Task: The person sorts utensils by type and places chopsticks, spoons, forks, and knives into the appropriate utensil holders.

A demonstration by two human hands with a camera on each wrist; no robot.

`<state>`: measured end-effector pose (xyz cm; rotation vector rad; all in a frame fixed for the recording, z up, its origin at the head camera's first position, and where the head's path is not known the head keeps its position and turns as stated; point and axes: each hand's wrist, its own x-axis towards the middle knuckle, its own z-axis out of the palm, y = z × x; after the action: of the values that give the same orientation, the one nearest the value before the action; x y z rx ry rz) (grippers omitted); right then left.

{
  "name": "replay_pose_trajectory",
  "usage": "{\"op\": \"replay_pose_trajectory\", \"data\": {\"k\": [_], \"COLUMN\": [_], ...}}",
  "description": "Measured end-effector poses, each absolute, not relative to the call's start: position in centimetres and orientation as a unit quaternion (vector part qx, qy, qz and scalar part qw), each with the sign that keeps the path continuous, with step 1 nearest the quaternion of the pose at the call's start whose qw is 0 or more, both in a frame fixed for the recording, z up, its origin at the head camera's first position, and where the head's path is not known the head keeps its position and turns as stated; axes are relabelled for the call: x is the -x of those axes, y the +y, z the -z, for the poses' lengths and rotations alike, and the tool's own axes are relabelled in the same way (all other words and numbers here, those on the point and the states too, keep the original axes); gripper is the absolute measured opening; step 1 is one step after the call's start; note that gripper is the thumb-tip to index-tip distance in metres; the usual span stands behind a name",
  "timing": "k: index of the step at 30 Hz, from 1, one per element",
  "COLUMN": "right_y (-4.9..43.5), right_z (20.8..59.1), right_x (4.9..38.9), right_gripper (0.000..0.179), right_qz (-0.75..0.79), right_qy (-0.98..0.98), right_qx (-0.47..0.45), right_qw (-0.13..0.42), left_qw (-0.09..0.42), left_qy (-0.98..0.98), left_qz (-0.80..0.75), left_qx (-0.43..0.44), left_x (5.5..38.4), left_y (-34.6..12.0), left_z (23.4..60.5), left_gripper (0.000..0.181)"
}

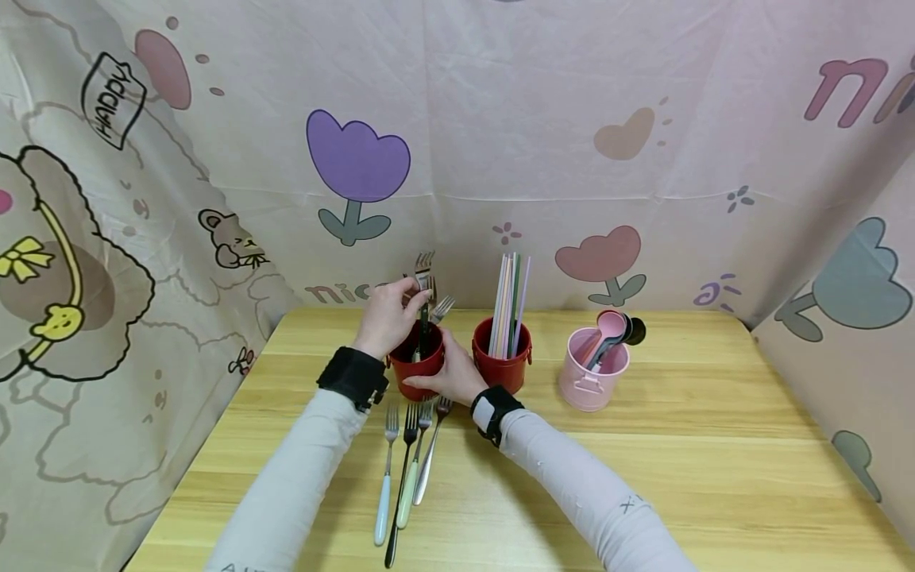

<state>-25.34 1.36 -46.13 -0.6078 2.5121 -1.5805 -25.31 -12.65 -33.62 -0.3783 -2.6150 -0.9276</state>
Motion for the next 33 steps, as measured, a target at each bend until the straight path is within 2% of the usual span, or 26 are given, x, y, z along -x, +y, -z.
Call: {"op": "replay_pose_trajectory", "data": {"k": [8,13,22,33], "right_y": [1.3,1.2,1.3,1.3], "right_z": [46.2,46.2,46.1,46.3], "right_x": [25.4,25.4,25.4,25.4], "right_gripper": [0.096,0.095,0.098,0.097], "right_qz": [0.519,0.514,0.516,0.52], "right_qy": [0.829,0.832,0.83,0.828], "right_qx": [0.198,0.202,0.208,0.203], "right_qw": [0.058,0.055,0.052,0.054], "left_qw": [0.111,0.094,0.113,0.115], "left_qy": [-0.926,-0.932,-0.939,-0.937], "left_qz": [0.338,0.324,0.306,0.317], "left_qx": [0.129,0.134,0.108,0.096], "left_x": [25.1,25.0,24.7,23.3], "left_y": [-12.8,-12.9,-14.0,-15.5], "left_z": [34.2,35.1,36.0,36.5], "left_gripper": [0.02,0.02,0.021,0.02]}}
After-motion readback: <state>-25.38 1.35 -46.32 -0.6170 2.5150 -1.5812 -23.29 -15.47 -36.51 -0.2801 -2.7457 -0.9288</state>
